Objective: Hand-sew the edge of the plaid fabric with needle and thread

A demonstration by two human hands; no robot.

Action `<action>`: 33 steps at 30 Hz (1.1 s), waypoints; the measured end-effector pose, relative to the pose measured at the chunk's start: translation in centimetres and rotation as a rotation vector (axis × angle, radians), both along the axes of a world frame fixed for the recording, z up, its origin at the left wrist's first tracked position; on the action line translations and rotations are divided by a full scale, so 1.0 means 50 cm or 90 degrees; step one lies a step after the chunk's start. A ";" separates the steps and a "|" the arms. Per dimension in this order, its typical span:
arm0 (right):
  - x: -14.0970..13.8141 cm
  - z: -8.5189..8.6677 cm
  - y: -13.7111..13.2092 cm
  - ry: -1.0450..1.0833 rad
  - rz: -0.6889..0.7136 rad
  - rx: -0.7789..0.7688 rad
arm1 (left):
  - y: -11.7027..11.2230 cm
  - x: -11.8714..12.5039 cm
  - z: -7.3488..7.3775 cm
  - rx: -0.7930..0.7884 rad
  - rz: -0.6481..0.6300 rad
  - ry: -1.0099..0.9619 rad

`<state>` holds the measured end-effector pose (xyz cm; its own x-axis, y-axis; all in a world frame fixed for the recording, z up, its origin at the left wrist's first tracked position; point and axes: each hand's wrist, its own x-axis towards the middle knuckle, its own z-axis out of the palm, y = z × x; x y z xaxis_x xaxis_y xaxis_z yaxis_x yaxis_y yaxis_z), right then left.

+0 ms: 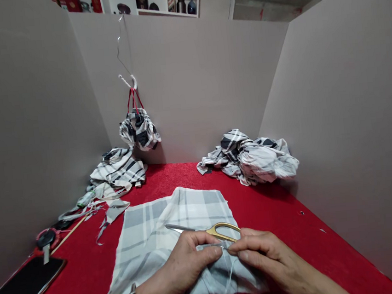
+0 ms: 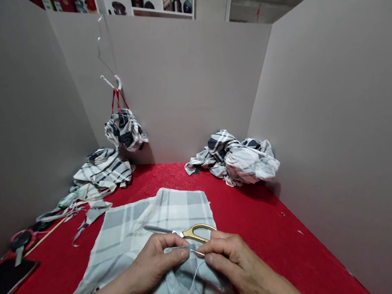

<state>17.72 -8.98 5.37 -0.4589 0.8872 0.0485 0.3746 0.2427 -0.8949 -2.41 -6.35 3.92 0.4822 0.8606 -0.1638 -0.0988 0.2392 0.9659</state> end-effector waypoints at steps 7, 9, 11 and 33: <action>-0.008 0.007 -0.003 -0.004 -0.018 0.012 | 0.003 -0.001 -0.011 -0.001 0.004 0.004; -0.009 0.007 -0.004 -0.004 -0.019 0.016 | 0.003 -0.001 -0.012 -0.001 0.006 0.010; -0.009 0.007 -0.004 -0.009 -0.019 0.022 | 0.002 -0.001 -0.011 0.005 0.006 0.014; 0.000 0.012 -0.018 -0.072 -0.007 -0.007 | 0.007 -0.008 0.014 0.444 -0.092 0.212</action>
<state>17.70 -9.89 5.95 -0.4505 0.8927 -0.0135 0.4762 0.2275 -0.8494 -2.78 -6.01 4.65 0.6173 0.7508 0.2351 0.2088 -0.4444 0.8711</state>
